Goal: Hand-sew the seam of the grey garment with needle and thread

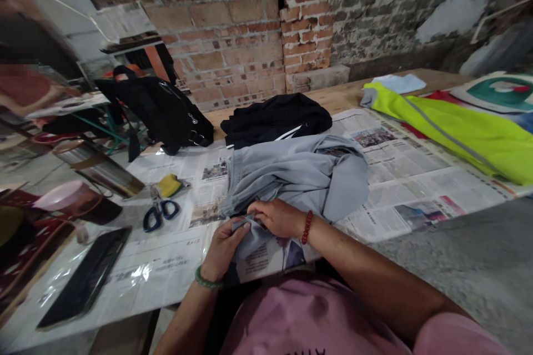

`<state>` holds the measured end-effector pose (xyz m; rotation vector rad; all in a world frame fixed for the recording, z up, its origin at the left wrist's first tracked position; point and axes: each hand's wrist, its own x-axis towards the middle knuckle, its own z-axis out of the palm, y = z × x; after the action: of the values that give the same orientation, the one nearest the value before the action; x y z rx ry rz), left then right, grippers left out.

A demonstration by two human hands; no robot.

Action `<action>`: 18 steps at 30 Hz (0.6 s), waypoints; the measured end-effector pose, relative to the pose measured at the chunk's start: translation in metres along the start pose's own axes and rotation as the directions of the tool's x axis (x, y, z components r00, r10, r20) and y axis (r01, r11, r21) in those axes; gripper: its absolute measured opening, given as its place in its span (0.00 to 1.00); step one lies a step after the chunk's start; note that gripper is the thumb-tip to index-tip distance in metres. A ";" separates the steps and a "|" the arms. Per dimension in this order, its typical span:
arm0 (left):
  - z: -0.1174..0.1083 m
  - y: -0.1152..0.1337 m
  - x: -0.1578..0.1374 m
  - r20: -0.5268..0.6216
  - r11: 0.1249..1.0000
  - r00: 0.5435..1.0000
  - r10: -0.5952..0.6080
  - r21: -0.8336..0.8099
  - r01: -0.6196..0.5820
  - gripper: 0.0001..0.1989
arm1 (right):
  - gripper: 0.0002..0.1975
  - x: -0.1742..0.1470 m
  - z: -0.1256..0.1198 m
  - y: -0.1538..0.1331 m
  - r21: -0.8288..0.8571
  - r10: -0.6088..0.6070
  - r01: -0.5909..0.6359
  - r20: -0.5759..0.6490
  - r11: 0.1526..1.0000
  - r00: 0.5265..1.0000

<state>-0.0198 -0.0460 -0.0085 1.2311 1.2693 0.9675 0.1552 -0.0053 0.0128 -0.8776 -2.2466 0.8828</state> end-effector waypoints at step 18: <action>-0.002 -0.003 0.001 -0.008 1.000 1.000 0.001 -0.015 -0.001 0.14 | 0.06 -0.009 0.012 -0.012 -0.272 -0.300 0.233 -0.238 0.934 0.924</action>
<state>-0.0217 -0.0450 -0.0112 1.2173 1.2657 0.9823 0.1476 -0.0231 0.0118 -0.7196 -2.1827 0.3442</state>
